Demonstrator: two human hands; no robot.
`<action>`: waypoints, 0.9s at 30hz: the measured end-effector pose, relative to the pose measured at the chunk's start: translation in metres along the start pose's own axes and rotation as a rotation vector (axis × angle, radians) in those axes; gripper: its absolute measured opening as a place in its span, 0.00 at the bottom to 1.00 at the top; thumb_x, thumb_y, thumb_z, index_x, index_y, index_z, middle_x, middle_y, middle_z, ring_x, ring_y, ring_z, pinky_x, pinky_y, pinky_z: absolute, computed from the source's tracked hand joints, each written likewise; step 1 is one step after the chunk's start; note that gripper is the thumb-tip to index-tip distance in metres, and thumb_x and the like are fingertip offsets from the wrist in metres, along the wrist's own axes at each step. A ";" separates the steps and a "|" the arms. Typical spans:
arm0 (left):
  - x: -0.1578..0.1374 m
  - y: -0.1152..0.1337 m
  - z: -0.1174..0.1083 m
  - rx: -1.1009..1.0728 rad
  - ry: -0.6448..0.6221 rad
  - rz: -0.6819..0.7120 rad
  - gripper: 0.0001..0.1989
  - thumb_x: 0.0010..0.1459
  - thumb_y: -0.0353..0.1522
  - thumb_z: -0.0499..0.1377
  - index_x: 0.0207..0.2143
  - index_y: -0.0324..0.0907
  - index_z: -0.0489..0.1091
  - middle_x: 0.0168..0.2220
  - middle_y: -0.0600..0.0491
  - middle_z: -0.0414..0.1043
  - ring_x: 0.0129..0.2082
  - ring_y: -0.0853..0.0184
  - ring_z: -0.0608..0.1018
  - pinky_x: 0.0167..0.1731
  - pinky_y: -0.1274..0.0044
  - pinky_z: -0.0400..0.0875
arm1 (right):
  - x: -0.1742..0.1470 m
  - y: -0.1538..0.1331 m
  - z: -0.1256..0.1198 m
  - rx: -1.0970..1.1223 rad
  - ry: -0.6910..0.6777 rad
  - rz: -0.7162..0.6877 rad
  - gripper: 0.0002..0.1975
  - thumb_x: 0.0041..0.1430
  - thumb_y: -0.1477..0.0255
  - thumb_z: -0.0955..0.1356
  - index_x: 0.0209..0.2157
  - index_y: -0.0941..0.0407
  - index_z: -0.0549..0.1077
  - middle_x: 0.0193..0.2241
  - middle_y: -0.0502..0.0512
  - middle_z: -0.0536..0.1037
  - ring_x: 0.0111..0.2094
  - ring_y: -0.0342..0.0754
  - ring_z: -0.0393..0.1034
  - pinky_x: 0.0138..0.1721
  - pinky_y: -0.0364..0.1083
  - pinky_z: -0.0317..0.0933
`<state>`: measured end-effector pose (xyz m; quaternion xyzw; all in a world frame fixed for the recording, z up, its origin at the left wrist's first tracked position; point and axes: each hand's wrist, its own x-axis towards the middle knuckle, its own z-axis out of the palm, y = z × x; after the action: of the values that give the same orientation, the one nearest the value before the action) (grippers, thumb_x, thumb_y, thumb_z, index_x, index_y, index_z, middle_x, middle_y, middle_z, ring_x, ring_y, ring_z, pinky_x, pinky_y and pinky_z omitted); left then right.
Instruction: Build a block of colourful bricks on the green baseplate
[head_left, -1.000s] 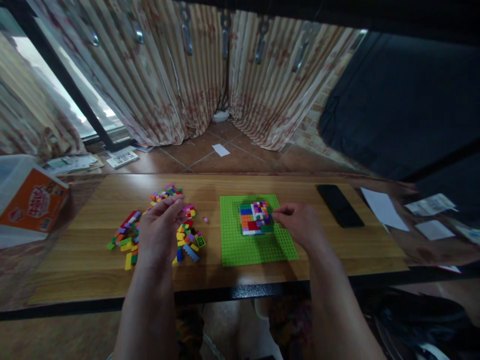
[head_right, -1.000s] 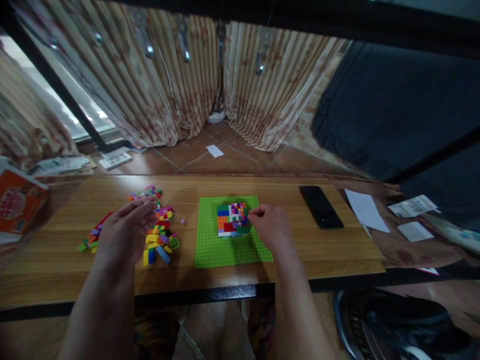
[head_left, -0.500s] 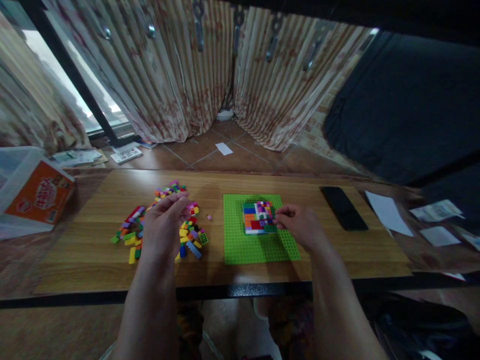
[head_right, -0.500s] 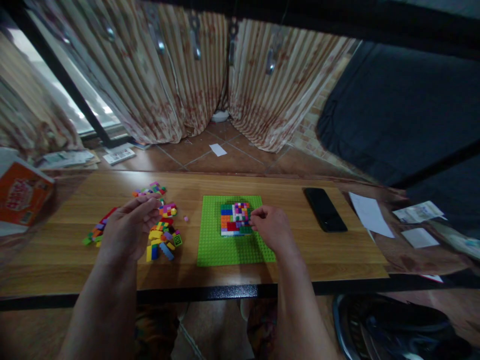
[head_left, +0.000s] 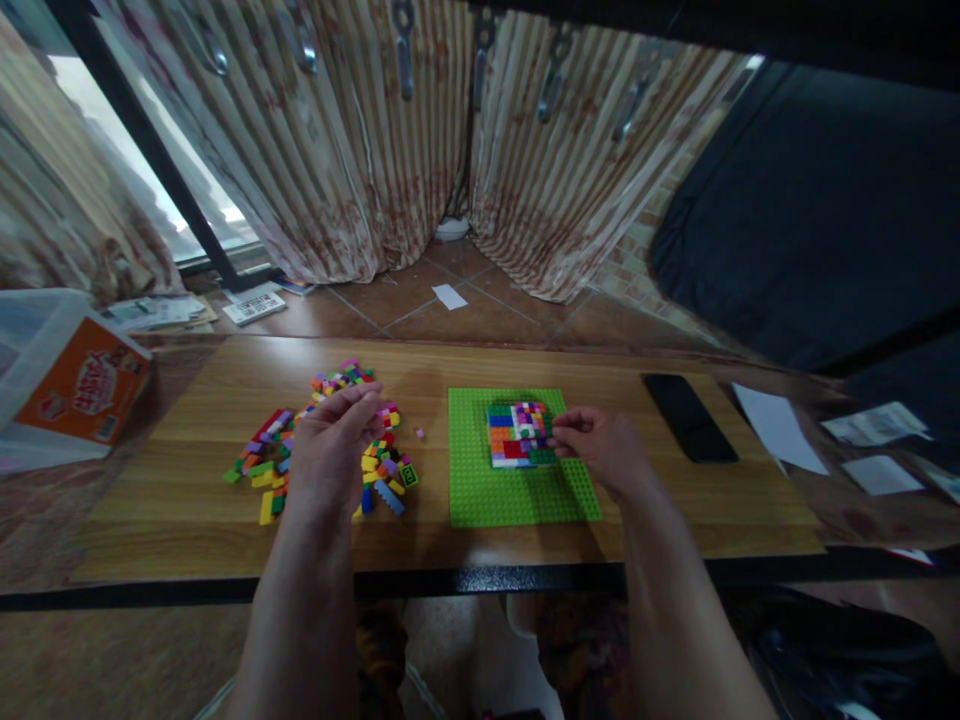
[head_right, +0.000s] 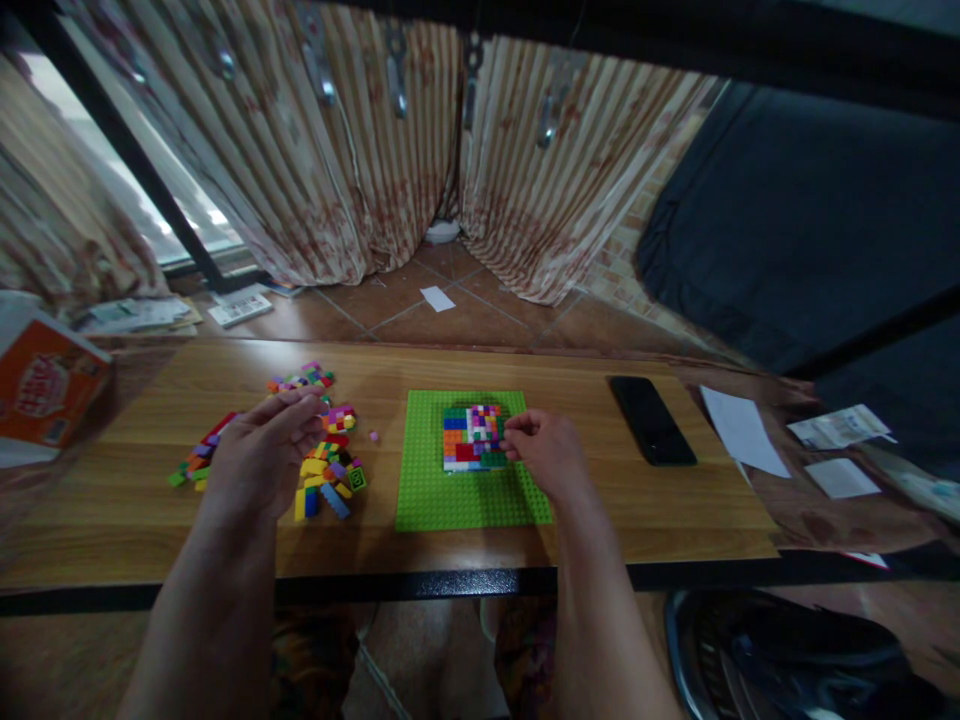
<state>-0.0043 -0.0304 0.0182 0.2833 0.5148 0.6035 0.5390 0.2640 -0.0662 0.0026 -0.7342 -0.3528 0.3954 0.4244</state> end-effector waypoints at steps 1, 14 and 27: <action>0.000 0.000 0.000 0.000 0.001 -0.001 0.15 0.34 0.31 0.70 0.29 0.36 0.75 0.23 0.56 0.72 0.22 0.77 0.70 0.24 0.84 0.65 | 0.000 0.001 0.000 0.005 -0.004 -0.002 0.10 0.51 0.87 0.68 0.24 0.59 0.74 0.19 0.49 0.77 0.21 0.40 0.75 0.23 0.37 0.69; 0.001 0.000 -0.003 0.014 0.016 0.003 0.15 0.34 0.32 0.70 0.29 0.37 0.76 0.24 0.56 0.73 0.22 0.76 0.70 0.25 0.84 0.65 | 0.006 0.007 -0.009 -0.027 -0.011 -0.022 0.07 0.57 0.80 0.69 0.26 0.59 0.75 0.18 0.51 0.77 0.20 0.42 0.74 0.23 0.39 0.69; -0.010 0.006 -0.006 -0.056 -0.302 0.032 0.12 0.44 0.34 0.70 0.33 0.40 0.79 0.28 0.54 0.74 0.24 0.76 0.72 0.26 0.84 0.66 | 0.006 0.010 -0.001 -0.119 -0.066 -0.001 0.04 0.54 0.74 0.72 0.27 0.59 0.77 0.19 0.51 0.78 0.19 0.41 0.71 0.22 0.39 0.68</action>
<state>-0.0092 -0.0407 0.0238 0.3637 0.4063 0.5767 0.6083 0.2695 -0.0652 -0.0083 -0.7445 -0.3900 0.3976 0.3681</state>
